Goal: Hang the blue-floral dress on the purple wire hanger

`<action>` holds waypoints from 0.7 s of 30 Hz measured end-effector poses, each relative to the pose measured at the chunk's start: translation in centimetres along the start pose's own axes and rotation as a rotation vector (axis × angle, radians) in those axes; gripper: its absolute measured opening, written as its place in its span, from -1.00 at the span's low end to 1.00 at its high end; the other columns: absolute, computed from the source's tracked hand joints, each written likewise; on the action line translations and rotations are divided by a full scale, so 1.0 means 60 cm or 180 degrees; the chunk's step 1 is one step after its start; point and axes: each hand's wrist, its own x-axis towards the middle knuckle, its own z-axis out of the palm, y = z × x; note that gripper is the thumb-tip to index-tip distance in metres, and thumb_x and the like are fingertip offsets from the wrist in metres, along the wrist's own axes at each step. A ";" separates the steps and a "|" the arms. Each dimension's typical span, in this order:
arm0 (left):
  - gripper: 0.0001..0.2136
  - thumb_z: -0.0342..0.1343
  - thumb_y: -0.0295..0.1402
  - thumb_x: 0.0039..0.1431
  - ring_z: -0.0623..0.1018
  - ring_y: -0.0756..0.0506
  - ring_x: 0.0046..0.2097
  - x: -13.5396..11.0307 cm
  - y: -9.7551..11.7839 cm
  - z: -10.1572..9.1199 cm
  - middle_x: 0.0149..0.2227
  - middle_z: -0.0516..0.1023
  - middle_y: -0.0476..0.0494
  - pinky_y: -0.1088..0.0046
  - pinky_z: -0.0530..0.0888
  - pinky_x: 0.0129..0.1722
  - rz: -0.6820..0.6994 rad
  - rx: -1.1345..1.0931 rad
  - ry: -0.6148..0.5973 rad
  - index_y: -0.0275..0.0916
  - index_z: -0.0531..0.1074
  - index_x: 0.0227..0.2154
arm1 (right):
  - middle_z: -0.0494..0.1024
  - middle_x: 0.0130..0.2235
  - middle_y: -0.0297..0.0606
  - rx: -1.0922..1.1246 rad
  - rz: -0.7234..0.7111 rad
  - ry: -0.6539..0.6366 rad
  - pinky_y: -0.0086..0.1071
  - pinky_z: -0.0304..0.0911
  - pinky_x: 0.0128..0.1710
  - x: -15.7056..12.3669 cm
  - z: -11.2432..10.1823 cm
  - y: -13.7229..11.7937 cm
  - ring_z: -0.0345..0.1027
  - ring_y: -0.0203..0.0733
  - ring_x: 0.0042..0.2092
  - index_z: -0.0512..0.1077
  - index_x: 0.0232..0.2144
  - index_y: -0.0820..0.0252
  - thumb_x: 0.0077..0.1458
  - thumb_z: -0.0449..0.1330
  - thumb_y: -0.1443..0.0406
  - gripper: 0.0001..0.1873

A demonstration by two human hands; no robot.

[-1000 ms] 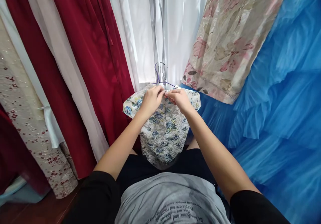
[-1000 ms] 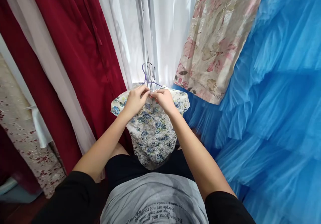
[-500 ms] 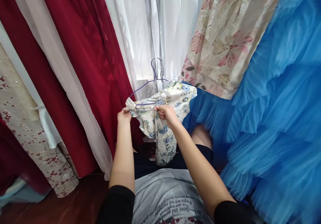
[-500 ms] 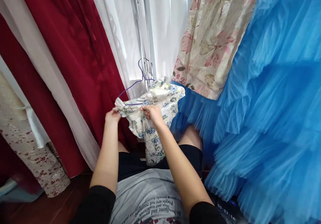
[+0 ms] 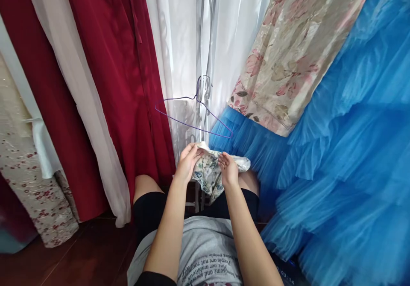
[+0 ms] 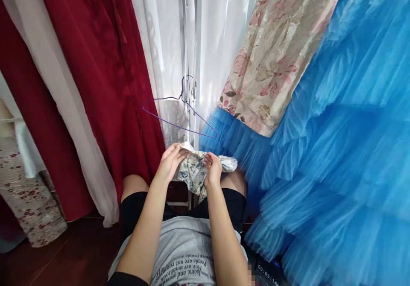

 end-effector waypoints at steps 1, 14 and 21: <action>-0.84 0.28 -0.28 0.16 0.59 -0.09 -0.14 -0.007 0.003 0.017 -0.21 0.59 -0.12 0.37 0.47 0.02 0.0192 0.0297 -0.0139 -0.24 0.51 -0.26 | 0.52 -0.39 -0.24 -0.0009 0.0003 -0.0157 -0.37 0.37 -0.33 -0.010 0.008 -0.002 0.44 -0.18 -0.32 0.36 -0.42 0.10 0.08 0.13 -0.09 -0.61; -0.69 0.20 -0.14 0.24 0.50 -0.21 0.08 -0.057 -0.042 0.010 -0.02 0.56 -0.17 0.32 0.34 0.16 0.0727 0.1984 -0.0439 -0.13 0.48 -0.02 | 0.49 -0.47 -0.33 -0.0371 -0.0184 -0.1644 -0.39 0.22 -0.33 -0.057 0.012 -0.090 0.30 -0.22 -0.40 0.49 -0.49 0.22 -0.04 0.27 0.23 -0.84; -0.69 0.11 -0.07 0.27 0.54 -0.21 -0.18 -0.092 -0.090 -0.076 -0.29 0.56 -0.15 0.32 0.41 -0.10 -0.0017 0.3582 -0.1583 -0.23 0.52 -0.34 | 0.55 -0.45 -0.34 -0.0520 -0.0256 -0.1463 -0.42 0.24 -0.39 -0.013 -0.057 -0.181 0.34 -0.22 -0.43 0.54 -0.45 0.19 -0.14 0.24 0.32 -0.88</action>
